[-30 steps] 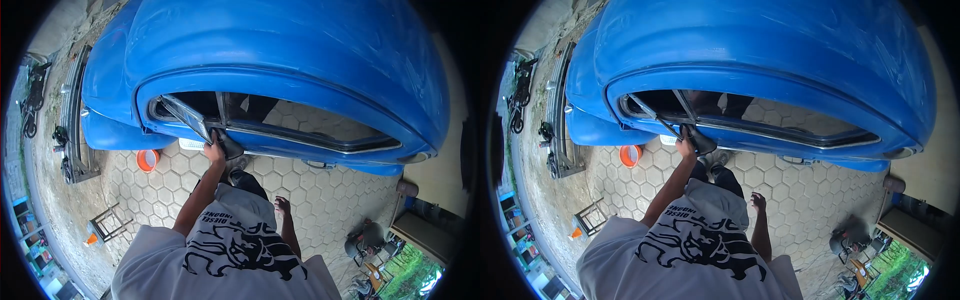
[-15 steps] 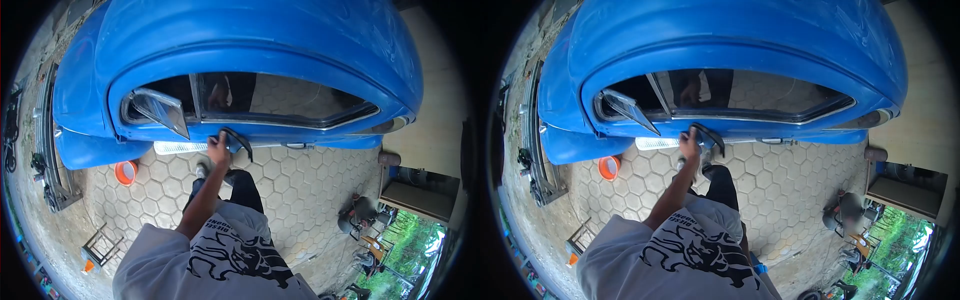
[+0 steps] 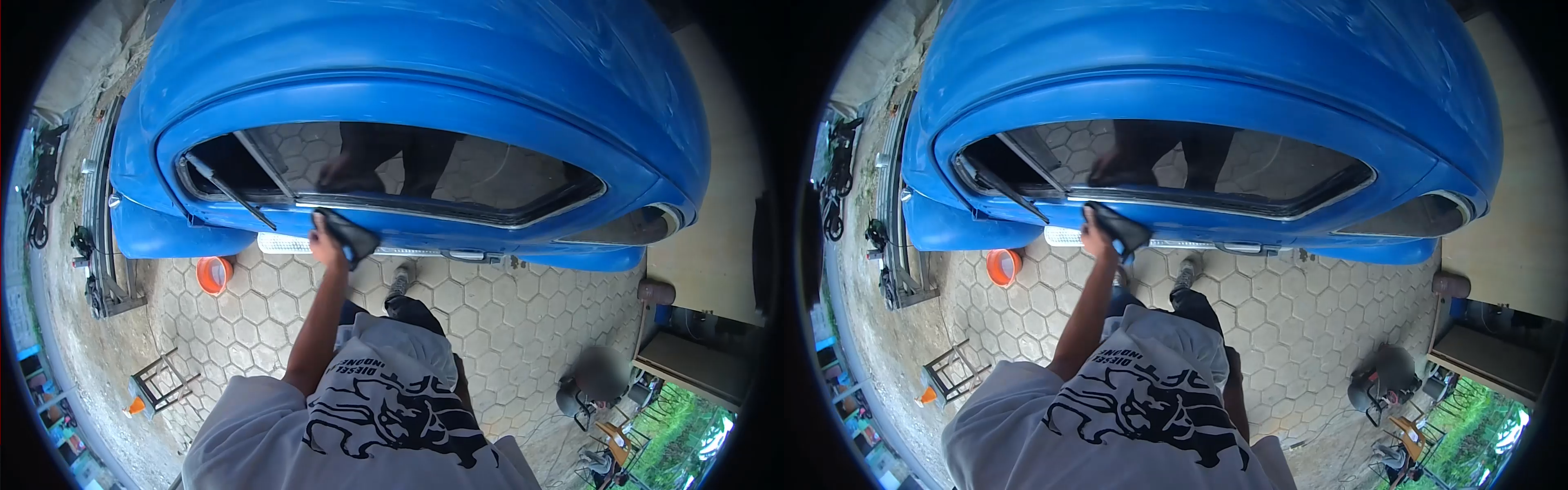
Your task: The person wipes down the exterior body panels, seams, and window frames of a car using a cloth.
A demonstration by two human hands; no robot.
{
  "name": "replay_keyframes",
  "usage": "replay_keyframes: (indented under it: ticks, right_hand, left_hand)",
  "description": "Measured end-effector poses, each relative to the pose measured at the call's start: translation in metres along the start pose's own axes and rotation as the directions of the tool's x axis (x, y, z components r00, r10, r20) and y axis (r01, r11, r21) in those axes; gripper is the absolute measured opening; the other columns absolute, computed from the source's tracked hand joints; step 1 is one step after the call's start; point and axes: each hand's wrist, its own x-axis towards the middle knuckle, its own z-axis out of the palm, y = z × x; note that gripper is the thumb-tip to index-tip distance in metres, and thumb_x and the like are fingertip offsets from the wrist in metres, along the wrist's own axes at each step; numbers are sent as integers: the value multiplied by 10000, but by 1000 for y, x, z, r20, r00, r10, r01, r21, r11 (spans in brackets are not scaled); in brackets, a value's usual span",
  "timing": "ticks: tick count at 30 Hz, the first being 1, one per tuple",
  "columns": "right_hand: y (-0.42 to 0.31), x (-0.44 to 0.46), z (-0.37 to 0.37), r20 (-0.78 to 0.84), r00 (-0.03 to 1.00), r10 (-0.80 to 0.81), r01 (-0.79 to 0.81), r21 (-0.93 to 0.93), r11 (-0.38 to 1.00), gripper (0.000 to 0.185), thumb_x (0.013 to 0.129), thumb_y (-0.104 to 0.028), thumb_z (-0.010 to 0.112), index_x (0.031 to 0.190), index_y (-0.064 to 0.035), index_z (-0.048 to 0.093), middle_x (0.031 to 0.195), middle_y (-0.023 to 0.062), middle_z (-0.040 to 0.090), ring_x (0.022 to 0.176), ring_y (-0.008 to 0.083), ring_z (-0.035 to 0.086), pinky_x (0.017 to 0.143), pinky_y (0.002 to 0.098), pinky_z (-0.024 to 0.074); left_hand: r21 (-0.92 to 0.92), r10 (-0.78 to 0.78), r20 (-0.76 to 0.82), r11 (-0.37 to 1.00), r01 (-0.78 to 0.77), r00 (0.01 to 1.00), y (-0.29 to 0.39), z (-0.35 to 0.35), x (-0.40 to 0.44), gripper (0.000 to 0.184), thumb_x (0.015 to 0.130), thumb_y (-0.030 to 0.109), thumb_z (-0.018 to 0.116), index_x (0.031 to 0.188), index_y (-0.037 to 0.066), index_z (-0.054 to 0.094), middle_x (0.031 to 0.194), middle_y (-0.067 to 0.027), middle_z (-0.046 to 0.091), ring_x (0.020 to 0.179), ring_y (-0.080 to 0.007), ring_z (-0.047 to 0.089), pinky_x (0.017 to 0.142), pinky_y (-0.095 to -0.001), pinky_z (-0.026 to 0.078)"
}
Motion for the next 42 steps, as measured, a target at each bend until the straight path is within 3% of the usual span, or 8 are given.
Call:
replay_keyframes:
  ticks: [10,14,24,29,34,38,40,42]
  right_hand:
    - [-84,107,-85,-79,827,-556,414,-584,698,322,908,-286,639,1094,-27,677,991,152,714,907,253,705,784,344,536]
    - [-258,36,-62,89,754,-651,601,309,737,368,918,-320,661,1167,-55,602,982,77,700,869,176,685,681,317,530]
    - [-320,-9,-101,-53,619,-783,776,197,600,237,818,-182,801,831,-48,606,740,-32,573,668,37,499,598,201,408]
    - [-320,-34,-166,-392,348,-851,913,-65,403,227,950,-192,630,860,12,586,814,50,616,732,120,537,697,287,446]
    - [-296,-5,-168,-711,480,-514,845,218,488,373,1020,-306,465,901,29,575,789,88,608,726,156,548,705,314,453]
    - [-300,-22,-173,-492,646,-583,737,206,643,443,1018,-389,442,1158,10,573,802,97,629,790,176,586,760,308,460]
    - [-303,-29,-168,-10,779,-627,618,183,765,552,943,-398,583,1398,-100,486,967,123,648,944,236,618,904,345,451]
    - [-312,-35,-145,-28,431,-902,837,-361,411,721,821,-406,739,1412,-97,465,1308,202,539,1233,319,522,1050,401,393]
  left_hand:
    - [365,225,333,864,-345,916,-43,62,-168,612,791,598,720,778,48,453,646,-125,562,615,-288,534,650,-414,454]
    - [301,171,531,877,-374,830,-46,77,-209,523,815,504,744,800,34,514,645,-106,585,602,-206,525,608,-367,444]
    - [341,-4,915,548,-764,405,82,26,-157,440,765,417,809,675,8,672,711,-124,643,623,-181,565,596,-335,469]
    - [-388,134,921,340,-856,-365,61,17,-143,417,701,367,857,716,11,638,1118,-158,598,1038,-293,578,848,-407,496]
    - [71,-236,966,632,-772,-104,39,21,-157,248,772,201,819,888,23,691,904,-84,669,844,-159,613,755,-303,486]
    - [-14,83,994,750,-661,73,21,46,-167,193,810,133,779,976,54,724,742,-58,661,707,-103,590,679,-267,478]
    - [-192,183,979,691,-697,-89,49,63,-204,174,813,124,772,973,70,731,765,-84,677,705,-124,620,678,-284,496]
    - [-292,127,954,593,-750,-271,58,81,-229,173,813,124,771,973,71,732,768,-89,680,701,-138,633,681,-294,503]
